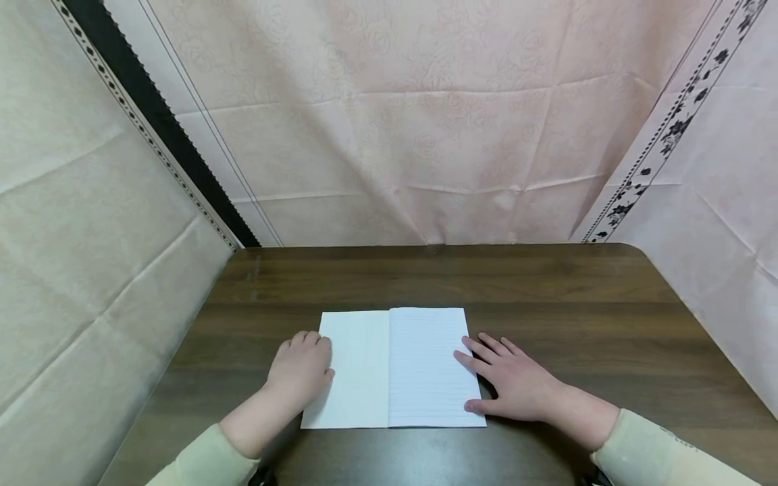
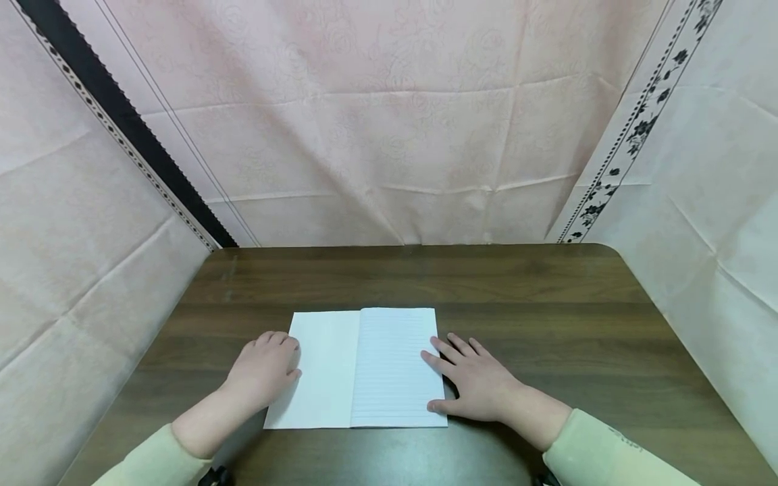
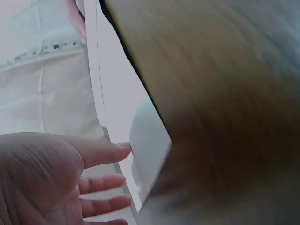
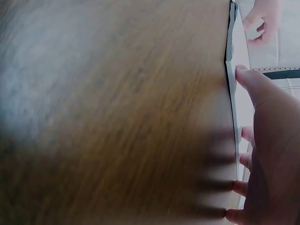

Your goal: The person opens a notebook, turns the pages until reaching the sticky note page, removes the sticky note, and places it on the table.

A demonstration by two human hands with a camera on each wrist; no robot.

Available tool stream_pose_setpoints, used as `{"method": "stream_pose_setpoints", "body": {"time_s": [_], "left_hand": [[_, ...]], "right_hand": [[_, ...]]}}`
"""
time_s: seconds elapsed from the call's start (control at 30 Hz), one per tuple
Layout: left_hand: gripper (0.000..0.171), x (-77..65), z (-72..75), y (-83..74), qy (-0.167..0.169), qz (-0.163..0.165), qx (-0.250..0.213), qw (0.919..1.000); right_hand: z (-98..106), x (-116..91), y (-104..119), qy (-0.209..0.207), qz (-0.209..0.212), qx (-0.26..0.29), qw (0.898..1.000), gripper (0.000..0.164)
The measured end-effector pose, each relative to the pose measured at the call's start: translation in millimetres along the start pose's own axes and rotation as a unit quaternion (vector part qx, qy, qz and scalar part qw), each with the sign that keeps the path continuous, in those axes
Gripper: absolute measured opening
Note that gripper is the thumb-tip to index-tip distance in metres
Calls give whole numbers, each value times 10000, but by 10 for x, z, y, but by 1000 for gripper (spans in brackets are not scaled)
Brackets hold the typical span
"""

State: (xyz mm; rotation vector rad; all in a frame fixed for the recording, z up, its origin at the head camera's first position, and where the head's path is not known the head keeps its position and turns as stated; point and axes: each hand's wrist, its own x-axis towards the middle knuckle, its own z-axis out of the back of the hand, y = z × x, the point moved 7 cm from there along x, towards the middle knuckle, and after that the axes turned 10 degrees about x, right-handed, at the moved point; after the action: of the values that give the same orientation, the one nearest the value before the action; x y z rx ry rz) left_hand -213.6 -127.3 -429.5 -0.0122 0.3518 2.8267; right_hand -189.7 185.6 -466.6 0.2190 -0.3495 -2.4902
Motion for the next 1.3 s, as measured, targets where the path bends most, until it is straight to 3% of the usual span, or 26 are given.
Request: {"method": "stream_pose_setpoints", "body": {"time_s": [0.17,0.27,0.43,0.57,1.03,1.3], "left_hand": [[38,54,43,-274,-269,-697,-310,9967],[46,88,61,-432,-236,-935,-494,9941],[67,125,49,-597,60,-806,-755,9939],[75,134,18,-674,302,-697,-786,9940],[74,175,-13,-787,510,-763,-735,9931],[74,174,-67,-765,726,-670,-825,9917]], "right_hand": [[-12,2,-4,49,-49,-3,10000,83],[-13,4,-4,65,-42,-1,10000,83],[-27,-2,3,12,8,27,10000,83],[-35,-3,6,-58,15,31,10000,83],[-12,-15,-42,94,-120,5,9999,84],[-14,-17,-27,99,75,129,9998,85]]}}
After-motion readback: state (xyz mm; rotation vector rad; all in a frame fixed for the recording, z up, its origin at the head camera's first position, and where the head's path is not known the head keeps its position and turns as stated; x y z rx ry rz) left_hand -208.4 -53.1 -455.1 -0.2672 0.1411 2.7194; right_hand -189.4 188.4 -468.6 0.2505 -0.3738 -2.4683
